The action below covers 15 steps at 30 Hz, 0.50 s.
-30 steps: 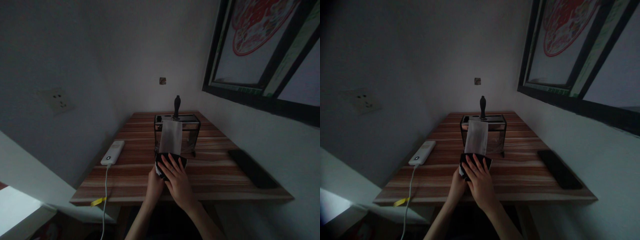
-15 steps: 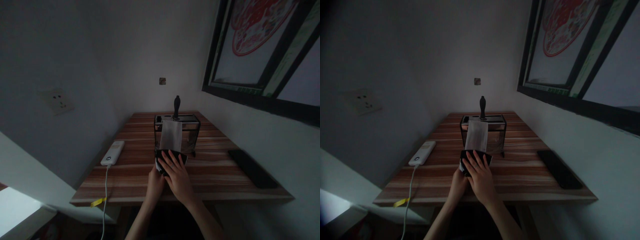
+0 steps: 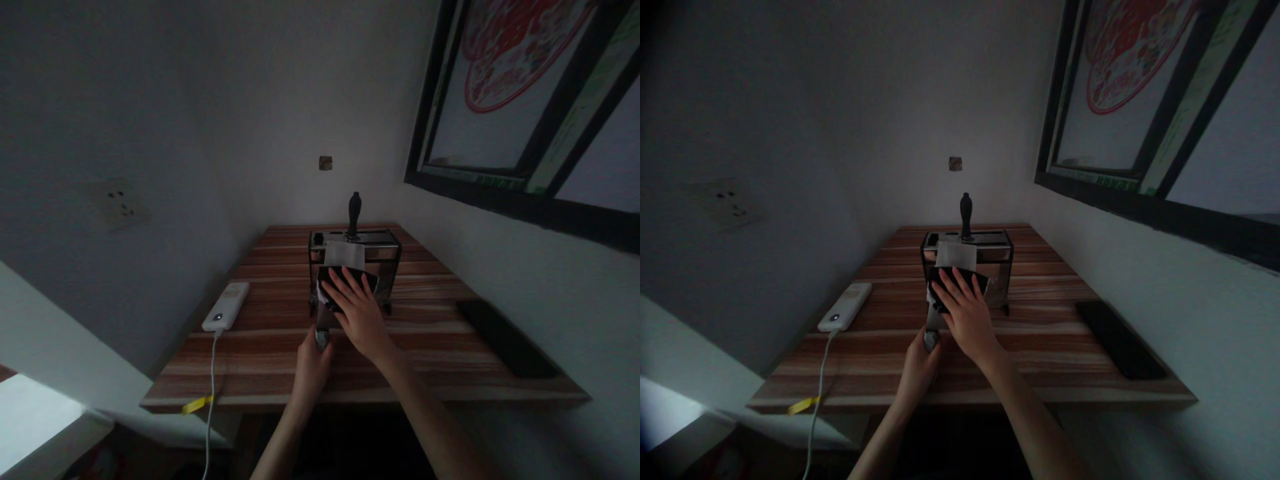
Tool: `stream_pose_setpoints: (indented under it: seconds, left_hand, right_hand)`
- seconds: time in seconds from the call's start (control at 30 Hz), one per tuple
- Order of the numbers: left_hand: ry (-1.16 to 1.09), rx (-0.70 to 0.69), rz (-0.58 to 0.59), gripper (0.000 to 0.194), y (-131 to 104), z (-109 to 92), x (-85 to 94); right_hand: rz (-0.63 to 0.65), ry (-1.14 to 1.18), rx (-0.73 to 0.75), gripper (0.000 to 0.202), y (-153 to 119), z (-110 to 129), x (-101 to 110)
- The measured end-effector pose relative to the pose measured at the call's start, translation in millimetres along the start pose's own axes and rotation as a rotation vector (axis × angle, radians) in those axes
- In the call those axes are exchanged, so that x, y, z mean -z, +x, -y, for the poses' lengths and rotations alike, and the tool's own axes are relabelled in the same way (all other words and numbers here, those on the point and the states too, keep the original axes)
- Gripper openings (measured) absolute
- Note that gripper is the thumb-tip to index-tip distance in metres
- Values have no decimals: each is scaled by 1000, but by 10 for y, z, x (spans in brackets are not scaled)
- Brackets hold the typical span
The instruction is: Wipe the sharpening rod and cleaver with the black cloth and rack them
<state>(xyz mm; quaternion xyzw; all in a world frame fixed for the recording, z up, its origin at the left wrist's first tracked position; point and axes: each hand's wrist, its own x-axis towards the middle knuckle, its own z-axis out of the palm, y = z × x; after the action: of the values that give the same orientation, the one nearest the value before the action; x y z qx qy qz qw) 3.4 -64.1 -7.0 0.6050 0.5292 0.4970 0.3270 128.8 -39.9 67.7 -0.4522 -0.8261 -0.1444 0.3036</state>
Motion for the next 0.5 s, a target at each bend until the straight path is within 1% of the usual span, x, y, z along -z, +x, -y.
stream_pose_setpoints:
  seconds: [0.1,0.2,0.37,0.5]
  left_hand:
    - [12,-3,0,24,-8,-29,7]
    - [24,26,-13,25,-12,-45,10]
    - [37,47,-16,26,-4,-21,4]
    - [26,46,-3,26,-6,-18,4]
  right_hand:
    - [-13,-19,12,55,133,-92,40]
    - [-41,-32,29,55,274,-187,72]
    - [-65,-57,43,53,487,-322,118]
    - [-64,-74,55,52,598,-381,146]
